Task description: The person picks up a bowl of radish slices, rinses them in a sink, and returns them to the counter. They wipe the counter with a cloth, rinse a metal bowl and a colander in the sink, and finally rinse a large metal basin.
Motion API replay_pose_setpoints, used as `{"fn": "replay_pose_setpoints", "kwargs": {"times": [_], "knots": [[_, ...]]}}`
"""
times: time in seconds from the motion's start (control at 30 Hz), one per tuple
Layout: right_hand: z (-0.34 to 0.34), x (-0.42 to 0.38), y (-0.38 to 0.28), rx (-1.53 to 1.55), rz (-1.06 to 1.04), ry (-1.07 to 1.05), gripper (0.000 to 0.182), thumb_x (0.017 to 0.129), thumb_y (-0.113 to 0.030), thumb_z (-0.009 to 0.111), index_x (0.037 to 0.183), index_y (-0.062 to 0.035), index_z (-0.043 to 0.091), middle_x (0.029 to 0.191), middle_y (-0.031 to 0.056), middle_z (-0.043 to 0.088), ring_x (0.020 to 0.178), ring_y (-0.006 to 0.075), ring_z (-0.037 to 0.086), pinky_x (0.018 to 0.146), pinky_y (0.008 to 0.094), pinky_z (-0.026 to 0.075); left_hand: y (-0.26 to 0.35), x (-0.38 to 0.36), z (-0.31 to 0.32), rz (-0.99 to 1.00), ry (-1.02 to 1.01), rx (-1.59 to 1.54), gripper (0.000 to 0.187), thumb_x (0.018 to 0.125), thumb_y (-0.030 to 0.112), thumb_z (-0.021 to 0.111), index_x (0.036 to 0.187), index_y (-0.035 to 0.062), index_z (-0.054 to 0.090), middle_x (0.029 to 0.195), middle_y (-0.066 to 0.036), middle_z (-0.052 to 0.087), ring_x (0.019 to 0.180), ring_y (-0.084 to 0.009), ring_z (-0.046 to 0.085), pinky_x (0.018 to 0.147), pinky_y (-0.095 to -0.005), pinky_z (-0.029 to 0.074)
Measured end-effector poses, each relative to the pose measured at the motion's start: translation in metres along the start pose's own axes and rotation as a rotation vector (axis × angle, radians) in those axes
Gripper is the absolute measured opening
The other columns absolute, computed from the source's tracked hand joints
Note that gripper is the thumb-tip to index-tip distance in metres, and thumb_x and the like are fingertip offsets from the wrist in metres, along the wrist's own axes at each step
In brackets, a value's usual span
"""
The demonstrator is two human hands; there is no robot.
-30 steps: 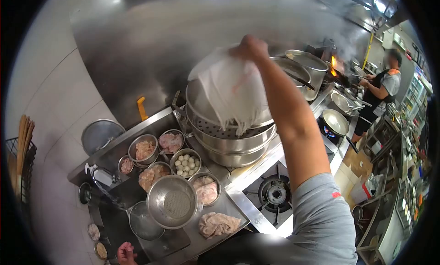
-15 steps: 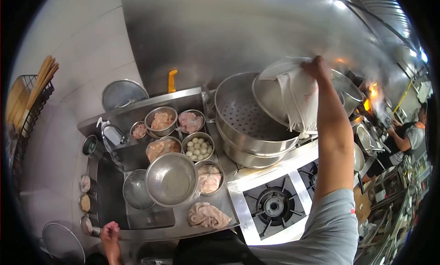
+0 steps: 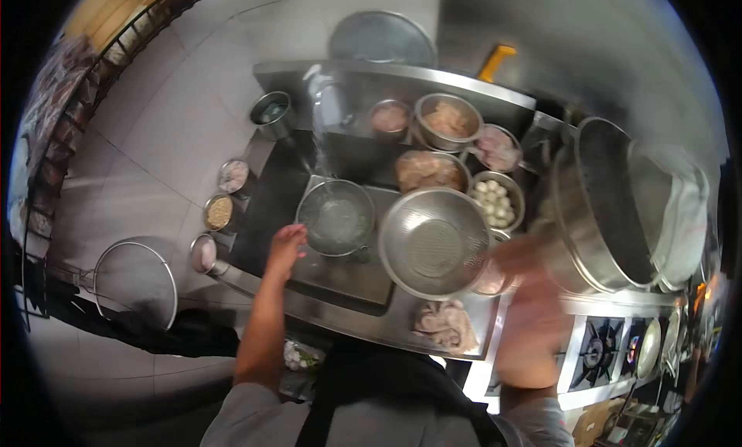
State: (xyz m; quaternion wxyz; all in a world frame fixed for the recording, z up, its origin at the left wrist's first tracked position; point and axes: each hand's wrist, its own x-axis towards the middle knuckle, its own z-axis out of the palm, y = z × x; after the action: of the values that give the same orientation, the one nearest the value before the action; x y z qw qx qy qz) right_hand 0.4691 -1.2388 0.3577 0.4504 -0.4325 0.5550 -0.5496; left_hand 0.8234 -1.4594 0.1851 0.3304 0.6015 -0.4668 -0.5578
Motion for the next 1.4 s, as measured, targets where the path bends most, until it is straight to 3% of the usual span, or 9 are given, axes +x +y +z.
{"fn": "replay_pose_setpoints", "kwargs": {"times": [0.03,0.1,0.43,0.73,0.83,0.9,1.03,1.1,1.4], "knots": [[0.091,0.025,-0.041,-0.298,-0.728,-0.221,0.020,0.086,-0.020,0.067,0.095,-0.0024,0.064,0.078,0.0070,0.063,0.075,0.0166,0.059,0.068,0.0319,0.047,-0.014,0.027,0.002,-0.039,0.058,-0.022,0.031,0.086,0.026,0.062,0.112,0.0086,0.060,0.099,0.000,0.062,0.089,-0.0125,0.058,0.066,-0.0276,0.048],[0.189,0.059,0.051,-0.038,-0.098,-0.239,0.025,0.081,-0.019,0.072,0.097,-0.0015,0.064,0.081,0.0074,0.066,0.077,0.0138,0.061,0.071,0.0271,0.048,-0.051,0.080,0.002,-0.092,0.139,0.001,0.029,0.084,0.025,0.064,0.107,0.0082,0.061,0.094,-0.001,0.063,0.084,-0.0139,0.058,0.065,-0.0298,0.047],[0.238,0.226,0.477,-0.498,0.629,0.342,0.060,0.083,-0.032,0.063,0.129,0.0001,0.042,0.135,0.0223,0.043,0.124,0.0385,0.043,0.103,0.0438,0.035,-0.233,0.256,-0.045,-0.190,0.543,0.348,0.033,0.077,0.026,0.071,0.091,-0.0016,0.058,0.089,-0.015,0.063,0.083,-0.0279,0.060,0.075,-0.0399,0.046],[0.221,0.285,0.518,-0.323,0.606,0.434,0.050,0.075,-0.008,0.069,0.120,0.0029,0.050,0.112,0.0204,0.061,0.102,0.0323,0.063,0.086,0.0409,0.052,-0.286,0.327,-0.033,-0.135,0.516,0.415,0.033,0.085,0.029,0.064,0.078,-0.0028,0.060,0.074,-0.015,0.061,0.067,-0.0295,0.058,0.067,-0.0419,0.044],[0.200,0.291,0.554,-0.378,0.880,0.163,0.066,0.069,-0.015,0.074,0.128,-0.0013,0.047,0.121,0.0180,0.058,0.111,0.0353,0.055,0.097,0.0445,0.043,-0.280,0.329,-0.035,-0.014,0.425,0.387,0.028,0.084,0.026,0.065,0.080,-0.0021,0.061,0.074,-0.014,0.062,0.065,-0.0278,0.058,0.066,-0.0412,0.045],[0.199,0.276,0.589,-0.858,0.573,-0.322,0.056,0.071,-0.016,0.072,0.122,-0.0028,0.054,0.120,0.0166,0.059,0.104,0.0339,0.060,0.093,0.0445,0.046,-0.272,0.325,-0.038,0.017,0.410,0.359,0.027,0.083,0.024,0.065,0.079,-0.0021,0.061,0.073,-0.013,0.061,0.065,-0.0264,0.057,0.066,-0.0405,0.045],[0.211,0.261,0.552,-0.326,0.721,0.038,0.050,0.073,-0.018,0.070,0.119,-0.0038,0.057,0.115,0.0178,0.062,0.100,0.0321,0.063,0.092,0.0432,0.048,-0.289,0.336,-0.058,0.232,0.361,0.412,0.015,0.083,0.008,0.066,0.075,-0.0001,0.056,0.066,-0.005,0.056,0.063,-0.0148,0.050,0.061,-0.0324,0.043],[0.217,0.250,0.573,-0.350,0.662,0.118,0.045,0.071,0.002,0.060,0.116,0.0004,0.056,0.093,0.0159,0.067,0.069,0.0274,0.068,0.056,0.0371,0.058,-0.270,0.323,-0.058,0.205,0.351,0.406,0.016,0.083,0.008,0.067,0.074,0.0008,0.055,0.067,-0.004,0.054,0.064,-0.0144,0.049,0.062,-0.0319,0.043],[0.247,0.178,0.435,0.035,0.182,0.247,0.040,0.075,0.000,0.056,0.115,-0.0032,0.054,0.086,0.0151,0.065,0.063,0.0223,0.066,0.052,0.0319,0.057,-0.185,0.263,-0.103,0.214,0.367,0.272,0.029,0.081,0.010,0.071,0.065,0.0038,0.048,0.060,0.001,0.045,0.059,-0.0124,0.043,0.059,-0.0309,0.041]]}}
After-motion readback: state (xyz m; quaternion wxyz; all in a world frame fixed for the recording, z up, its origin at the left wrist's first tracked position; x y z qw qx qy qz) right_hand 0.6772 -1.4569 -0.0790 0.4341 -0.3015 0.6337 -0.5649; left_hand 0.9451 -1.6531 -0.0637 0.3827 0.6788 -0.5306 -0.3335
